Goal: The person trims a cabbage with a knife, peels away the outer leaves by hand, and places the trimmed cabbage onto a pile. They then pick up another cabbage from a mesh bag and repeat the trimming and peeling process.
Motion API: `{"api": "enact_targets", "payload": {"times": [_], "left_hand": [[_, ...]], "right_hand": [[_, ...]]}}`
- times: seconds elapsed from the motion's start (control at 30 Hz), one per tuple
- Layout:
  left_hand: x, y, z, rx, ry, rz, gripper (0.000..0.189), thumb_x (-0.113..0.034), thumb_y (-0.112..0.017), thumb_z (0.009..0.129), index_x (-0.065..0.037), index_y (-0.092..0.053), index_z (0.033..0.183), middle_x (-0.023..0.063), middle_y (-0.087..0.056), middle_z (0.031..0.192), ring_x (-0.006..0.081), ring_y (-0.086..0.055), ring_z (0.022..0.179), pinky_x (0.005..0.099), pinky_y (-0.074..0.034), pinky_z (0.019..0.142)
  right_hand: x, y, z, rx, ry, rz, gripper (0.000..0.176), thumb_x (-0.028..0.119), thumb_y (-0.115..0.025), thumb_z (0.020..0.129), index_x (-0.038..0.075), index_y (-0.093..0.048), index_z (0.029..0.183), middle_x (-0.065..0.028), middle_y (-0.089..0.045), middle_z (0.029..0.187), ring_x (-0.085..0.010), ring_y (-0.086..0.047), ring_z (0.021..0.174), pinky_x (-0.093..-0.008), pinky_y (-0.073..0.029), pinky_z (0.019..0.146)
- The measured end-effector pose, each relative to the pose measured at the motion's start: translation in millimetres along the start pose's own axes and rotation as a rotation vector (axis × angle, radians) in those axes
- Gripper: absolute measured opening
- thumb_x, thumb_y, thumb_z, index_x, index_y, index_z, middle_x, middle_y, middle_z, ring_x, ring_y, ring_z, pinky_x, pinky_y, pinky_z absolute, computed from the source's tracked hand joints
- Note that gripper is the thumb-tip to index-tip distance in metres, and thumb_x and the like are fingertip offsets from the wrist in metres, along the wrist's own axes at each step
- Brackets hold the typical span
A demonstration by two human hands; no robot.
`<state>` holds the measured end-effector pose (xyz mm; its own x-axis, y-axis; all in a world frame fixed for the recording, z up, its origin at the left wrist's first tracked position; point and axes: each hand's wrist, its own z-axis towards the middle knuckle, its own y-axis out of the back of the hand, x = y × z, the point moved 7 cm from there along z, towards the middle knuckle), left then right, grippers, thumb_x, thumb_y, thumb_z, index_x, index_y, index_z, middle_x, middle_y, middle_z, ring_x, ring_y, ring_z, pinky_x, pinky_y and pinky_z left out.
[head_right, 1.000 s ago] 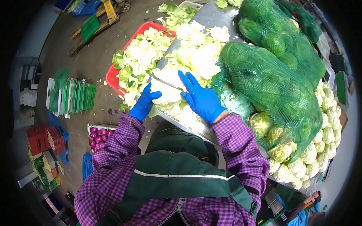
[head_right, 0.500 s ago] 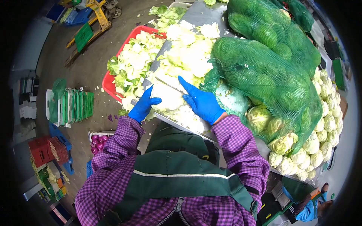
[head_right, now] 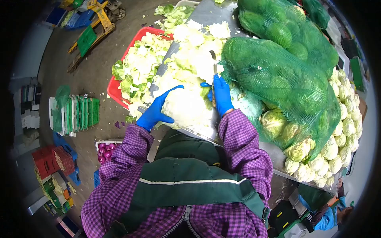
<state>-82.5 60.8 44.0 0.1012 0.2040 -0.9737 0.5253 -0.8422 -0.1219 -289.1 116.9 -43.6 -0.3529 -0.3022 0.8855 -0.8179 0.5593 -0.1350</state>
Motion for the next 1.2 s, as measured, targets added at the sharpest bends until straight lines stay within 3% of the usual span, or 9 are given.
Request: {"api": "enact_targets", "payload": {"times": [0.1, 0.23, 0.33, 0.4, 0.67, 0.87, 0.93, 1.1, 1.2], "left_hand": [[-21, 11, 5, -0.076, -0.197, 0.098, 0.094, -0.012, -0.077, 0.060, -0.004, -0.035, 0.143, 0.0098, -0.039, 0.144, 0.0213, -0.035, 0.134, 0.0355, -0.023, 0.114], [44, 42, -4, -0.411, 0.159, -0.595, 0.071, -0.002, -0.059, 0.081, -0.003, -0.027, 0.144, 0.0131, -0.043, 0.137, 0.0219, -0.046, 0.125, 0.0348, -0.040, 0.104], [42, 29, -8, -0.503, 0.064, -0.604, 0.070, -0.005, -0.063, 0.081, -0.003, -0.029, 0.143, 0.0116, -0.045, 0.135, 0.0213, -0.047, 0.123, 0.0348, -0.040, 0.103], [50, 35, -7, -0.511, 0.014, -0.528, 0.071, -0.007, -0.067, 0.079, -0.004, -0.032, 0.141, 0.0105, -0.047, 0.133, 0.0206, -0.047, 0.122, 0.0342, -0.039, 0.103], [14, 34, -14, -0.412, -0.183, -0.472, 0.085, -0.015, -0.079, 0.064, -0.004, -0.038, 0.138, 0.0066, -0.049, 0.131, 0.0190, -0.046, 0.124, 0.0335, -0.036, 0.105], [17, 40, -6, -0.471, -0.187, -0.306, 0.091, -0.026, -0.084, 0.060, -0.004, -0.040, 0.137, 0.0065, -0.049, 0.132, 0.0195, -0.046, 0.123, 0.0346, -0.035, 0.106], [19, 42, -4, -0.459, -0.200, -0.253, 0.093, -0.029, -0.084, 0.060, -0.003, -0.040, 0.137, 0.0066, -0.049, 0.132, 0.0196, -0.046, 0.124, 0.0346, -0.035, 0.106], [10, 42, -13, -0.450, -0.246, -0.262, 0.097, -0.042, -0.085, 0.059, -0.002, -0.042, 0.136, 0.0066, -0.049, 0.132, 0.0193, -0.045, 0.125, 0.0349, -0.035, 0.106], [-3, 34, -21, -0.379, -0.161, -0.339, 0.101, -0.050, -0.083, 0.059, -0.002, -0.041, 0.136, 0.0064, -0.048, 0.133, 0.0186, -0.045, 0.124, 0.0352, -0.035, 0.106]], "right_hand": [[-16, -19, -13, 0.136, -0.067, 0.249, 0.044, 0.035, -0.043, 0.100, 0.004, -0.051, 0.131, -0.0054, -0.063, 0.107, -0.0094, -0.058, 0.074, -0.0241, -0.050, 0.066], [25, -45, -49, 0.279, 0.031, 0.204, 0.050, 0.030, -0.060, 0.091, 0.004, -0.049, 0.133, -0.0062, -0.058, 0.118, -0.0103, -0.057, 0.079, -0.0244, -0.049, 0.070], [28, -61, -56, 0.264, -0.085, -0.136, 0.057, 0.022, -0.074, 0.080, 0.004, -0.052, 0.130, -0.0071, -0.061, 0.116, -0.0137, -0.057, 0.099, -0.0287, -0.046, 0.089], [56, -65, -60, 0.146, 0.409, -0.227, 0.057, 0.021, -0.076, 0.078, 0.004, -0.054, 0.128, -0.0062, -0.065, 0.108, -0.0105, -0.059, 0.088, -0.0266, -0.049, 0.080], [56, -45, -46, 0.070, -0.001, -0.223, 0.028, 0.017, -0.071, 0.082, 0.001, -0.068, 0.104, -0.0034, -0.067, 0.086, -0.0061, -0.059, 0.075, -0.0219, -0.049, 0.070], [97, -67, -82, 0.204, 0.419, -0.607, 0.062, 0.031, -0.074, 0.077, 0.005, -0.052, 0.129, -0.0193, -0.064, 0.113, -0.0255, -0.063, 0.102, -0.0353, -0.048, 0.086], [88, -69, -79, 0.242, 0.282, -0.625, 0.065, 0.031, -0.073, 0.075, 0.005, -0.051, 0.130, -0.0198, -0.064, 0.111, -0.0278, -0.063, 0.101, -0.0359, -0.048, 0.087], [76, -49, -71, 0.305, 0.036, -0.302, 0.033, 0.011, -0.064, 0.081, 0.007, -0.065, 0.114, 0.0013, -0.057, 0.064, -0.0047, -0.051, 0.050, -0.0217, -0.044, 0.047], [68, -12, -49, 0.178, -0.080, -0.250, 0.042, 0.012, -0.065, 0.083, -0.001, -0.057, 0.121, -0.0029, -0.064, 0.078, -0.0080, -0.058, 0.060, -0.0239, -0.049, 0.055]]}}
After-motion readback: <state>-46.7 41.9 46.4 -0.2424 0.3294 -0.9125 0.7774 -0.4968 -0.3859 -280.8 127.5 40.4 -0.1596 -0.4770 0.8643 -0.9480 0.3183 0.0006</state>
